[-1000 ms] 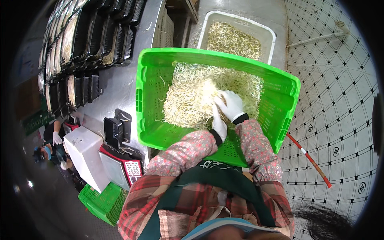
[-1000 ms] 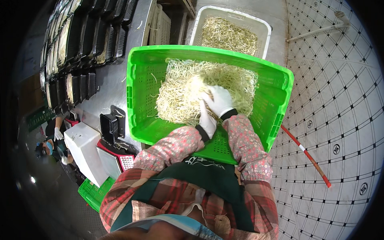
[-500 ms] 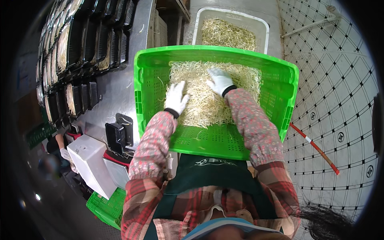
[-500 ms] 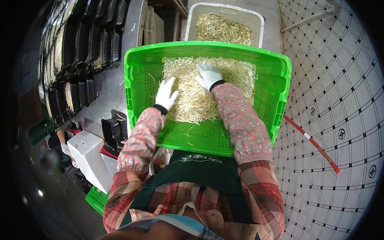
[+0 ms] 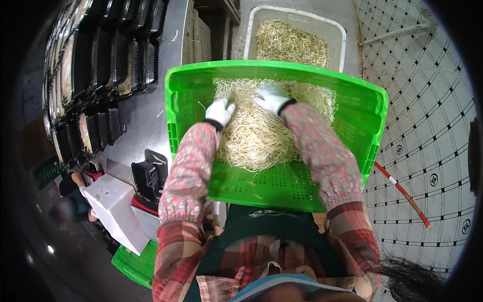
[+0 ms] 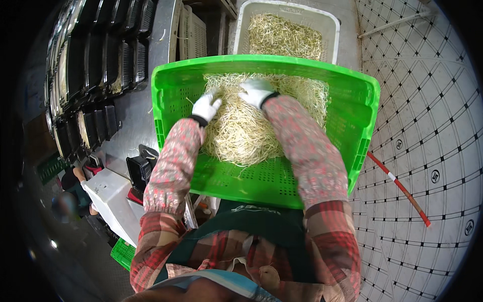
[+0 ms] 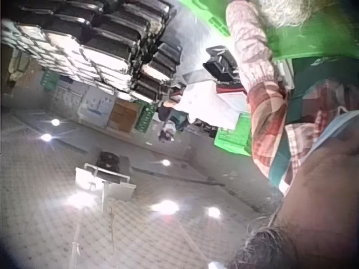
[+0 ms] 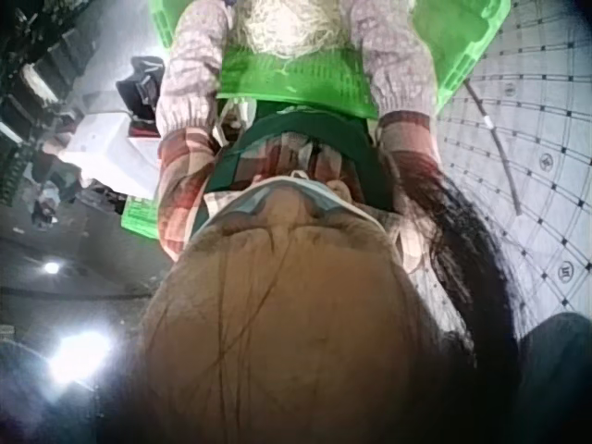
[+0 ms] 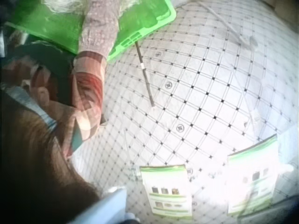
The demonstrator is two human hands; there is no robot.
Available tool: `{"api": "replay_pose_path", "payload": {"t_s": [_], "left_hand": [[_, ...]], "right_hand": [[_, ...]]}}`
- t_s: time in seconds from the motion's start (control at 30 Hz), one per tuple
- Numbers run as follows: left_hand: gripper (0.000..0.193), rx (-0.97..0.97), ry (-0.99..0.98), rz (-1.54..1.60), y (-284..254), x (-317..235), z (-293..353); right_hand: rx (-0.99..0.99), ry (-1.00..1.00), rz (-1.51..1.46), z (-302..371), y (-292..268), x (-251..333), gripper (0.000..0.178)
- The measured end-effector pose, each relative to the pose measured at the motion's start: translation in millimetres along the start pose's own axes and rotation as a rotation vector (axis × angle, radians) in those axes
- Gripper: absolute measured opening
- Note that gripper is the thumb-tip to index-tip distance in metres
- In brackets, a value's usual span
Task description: The person scoops bean sprouts from a green basket into black plastic trays placed on a digital scale. After weighing, the filled trays are stacked on the right side of the table. The process is repeated continuously.
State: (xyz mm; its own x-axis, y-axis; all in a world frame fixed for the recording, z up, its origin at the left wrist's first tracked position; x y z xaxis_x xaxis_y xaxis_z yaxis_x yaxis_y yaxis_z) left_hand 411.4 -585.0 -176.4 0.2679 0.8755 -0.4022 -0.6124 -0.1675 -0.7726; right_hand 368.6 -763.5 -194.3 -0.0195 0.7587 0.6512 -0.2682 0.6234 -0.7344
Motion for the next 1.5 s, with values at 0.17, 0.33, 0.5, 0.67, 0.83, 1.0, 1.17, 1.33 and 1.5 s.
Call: {"api": "replay_pose_path", "payload": {"t_s": [0.17,0.33,0.5,0.67,0.83,1.0,1.17,1.33,1.5], "left_hand": [[0.084,0.198,-0.142,-0.284,66.3,29.8,-28.2],[0.125,0.270,0.163,-0.351,85.3,-11.8,120.5],[0.146,0.352,0.120,-0.456,73.9,-40.0,127.8],[0.124,0.410,-0.078,-0.227,76.5,-7.4,74.1],[0.088,0.270,-0.104,-0.132,61.4,1.8,69.2],[0.051,0.040,0.256,-0.166,19.3,-13.8,98.7],[0.077,0.259,0.488,-0.428,37.9,-30.5,133.7],[0.094,0.463,0.548,-0.229,40.8,-54.6,119.8],[0.132,0.129,0.389,-0.044,16.3,-32.1,34.1]], "right_hand": [[0.159,0.236,0.156,-18.2,55.6,-15.4,0.076],[0.228,-0.042,0.045,125.1,47.6,50.8,0.108],[0.313,0.022,0.311,151.4,54.7,56.0,0.120],[0.242,0.026,0.124,101.9,51.0,27.5,0.096],[0.209,-0.005,0.120,81.8,33.8,13.4,0.076],[0.273,0.249,-0.025,79.0,-13.4,-19.5,0.052],[0.263,0.174,-0.012,40.9,-39.1,28.0,0.051],[0.512,0.056,0.245,35.1,82.0,56.5,0.121],[0.402,0.109,0.269,40.6,37.7,38.3,0.139]]}}
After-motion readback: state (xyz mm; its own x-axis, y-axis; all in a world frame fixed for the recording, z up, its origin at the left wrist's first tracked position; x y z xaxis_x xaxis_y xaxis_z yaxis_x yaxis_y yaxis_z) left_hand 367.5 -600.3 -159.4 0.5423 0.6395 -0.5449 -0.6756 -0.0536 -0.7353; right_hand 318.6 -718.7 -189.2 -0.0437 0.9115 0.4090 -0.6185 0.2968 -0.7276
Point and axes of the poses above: each hand's wrist, its own z-axis away from the middle knuckle, its own y-axis out of the palm, x = y × z, the point moved 8 cm from there along -z, towards the middle knuckle, and after that the axes turned 3 degrees about -z, right-handed, at the moved point
